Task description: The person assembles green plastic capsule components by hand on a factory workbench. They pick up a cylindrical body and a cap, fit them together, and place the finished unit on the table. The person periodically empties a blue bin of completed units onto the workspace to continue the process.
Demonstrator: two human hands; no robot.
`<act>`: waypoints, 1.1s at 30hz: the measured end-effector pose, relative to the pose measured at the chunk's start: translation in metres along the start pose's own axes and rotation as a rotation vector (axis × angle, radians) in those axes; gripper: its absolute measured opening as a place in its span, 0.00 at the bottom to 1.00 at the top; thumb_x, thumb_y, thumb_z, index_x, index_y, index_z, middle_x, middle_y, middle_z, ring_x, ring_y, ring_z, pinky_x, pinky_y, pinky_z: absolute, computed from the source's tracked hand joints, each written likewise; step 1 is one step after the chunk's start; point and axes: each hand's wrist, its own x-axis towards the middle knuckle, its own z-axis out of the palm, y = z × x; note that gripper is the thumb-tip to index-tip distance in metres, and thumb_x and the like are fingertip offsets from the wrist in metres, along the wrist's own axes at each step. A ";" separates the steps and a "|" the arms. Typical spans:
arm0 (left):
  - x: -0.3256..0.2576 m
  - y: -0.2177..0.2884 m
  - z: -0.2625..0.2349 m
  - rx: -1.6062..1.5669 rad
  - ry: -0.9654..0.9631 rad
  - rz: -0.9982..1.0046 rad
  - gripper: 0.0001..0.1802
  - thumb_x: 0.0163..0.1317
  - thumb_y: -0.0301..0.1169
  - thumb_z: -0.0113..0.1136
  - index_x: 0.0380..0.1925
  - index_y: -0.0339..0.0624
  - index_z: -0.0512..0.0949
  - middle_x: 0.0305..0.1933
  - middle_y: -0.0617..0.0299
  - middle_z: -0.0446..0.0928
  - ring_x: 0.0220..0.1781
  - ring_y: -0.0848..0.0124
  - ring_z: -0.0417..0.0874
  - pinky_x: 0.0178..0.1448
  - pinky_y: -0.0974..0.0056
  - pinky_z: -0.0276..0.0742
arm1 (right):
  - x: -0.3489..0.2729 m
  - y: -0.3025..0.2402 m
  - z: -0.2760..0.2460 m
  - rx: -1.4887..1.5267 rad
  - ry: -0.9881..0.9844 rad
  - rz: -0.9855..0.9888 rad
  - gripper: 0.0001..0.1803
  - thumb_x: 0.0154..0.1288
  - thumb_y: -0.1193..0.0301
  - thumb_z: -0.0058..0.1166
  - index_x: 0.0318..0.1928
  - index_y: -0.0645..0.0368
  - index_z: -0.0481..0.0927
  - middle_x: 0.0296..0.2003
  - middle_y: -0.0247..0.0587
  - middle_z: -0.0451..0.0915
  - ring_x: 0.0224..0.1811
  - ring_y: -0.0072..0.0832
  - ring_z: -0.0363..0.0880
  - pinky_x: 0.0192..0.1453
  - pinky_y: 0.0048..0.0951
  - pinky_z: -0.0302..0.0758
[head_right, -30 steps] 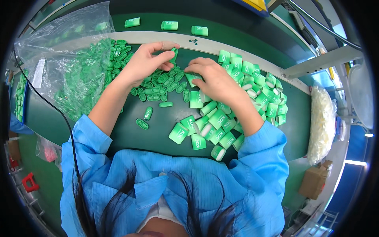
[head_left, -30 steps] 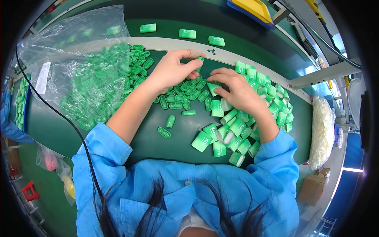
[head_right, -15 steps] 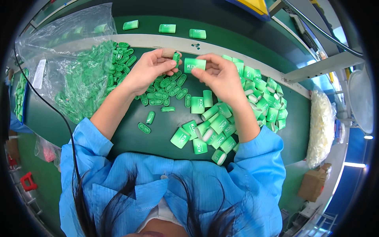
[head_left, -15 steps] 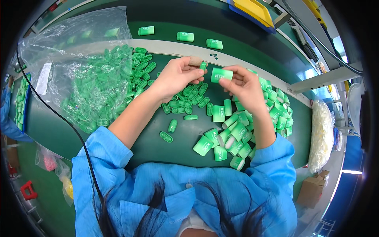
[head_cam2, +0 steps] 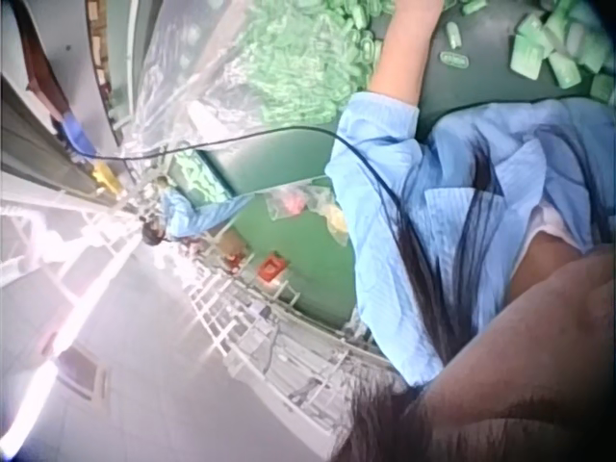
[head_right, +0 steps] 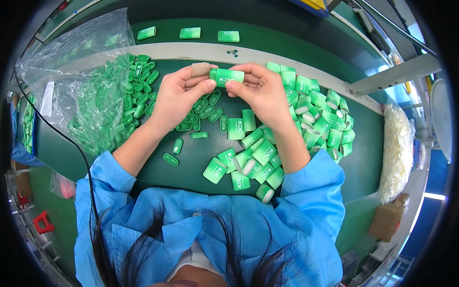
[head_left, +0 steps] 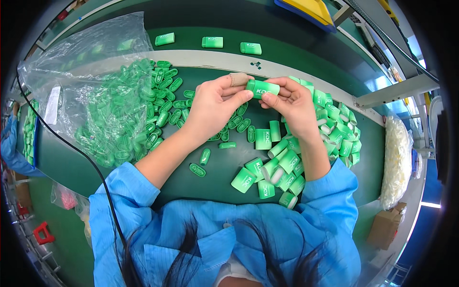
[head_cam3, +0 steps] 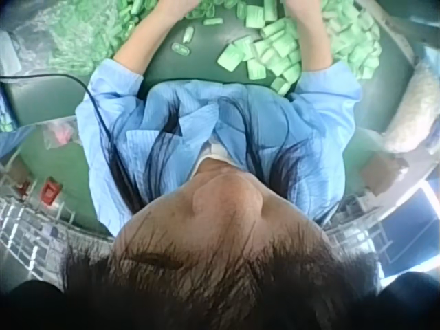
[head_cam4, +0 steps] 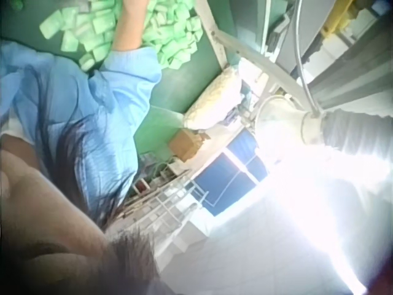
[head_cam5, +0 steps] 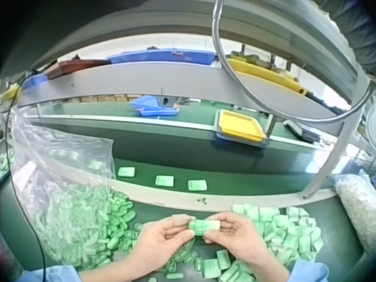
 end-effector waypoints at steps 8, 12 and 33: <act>-0.003 0.004 0.000 0.357 0.011 0.171 0.19 0.60 0.24 0.57 0.52 0.32 0.72 0.39 0.52 0.81 0.38 0.75 0.81 0.41 0.69 0.77 | -0.003 0.003 0.005 -0.110 0.050 -0.136 0.14 0.56 0.82 0.58 0.45 0.70 0.75 0.37 0.43 0.80 0.38 0.24 0.80 0.44 0.21 0.78; -0.016 -0.008 0.019 0.633 0.179 0.420 0.21 0.57 0.19 0.53 0.52 0.29 0.68 0.29 0.43 0.76 0.28 0.57 0.81 0.30 0.58 0.75 | -0.010 0.006 0.013 -0.221 0.113 -0.143 0.15 0.56 0.81 0.59 0.45 0.70 0.75 0.36 0.43 0.81 0.35 0.24 0.81 0.42 0.21 0.78; -0.014 0.007 -0.063 1.317 -0.052 0.146 0.14 0.53 0.21 0.53 0.41 0.35 0.77 0.38 0.50 0.74 0.40 0.54 0.78 0.45 0.54 0.75 | 0.112 0.008 -0.067 -0.952 0.379 -0.084 0.20 0.51 0.64 0.62 0.42 0.64 0.80 0.29 0.40 0.81 0.24 0.23 0.78 0.36 0.24 0.76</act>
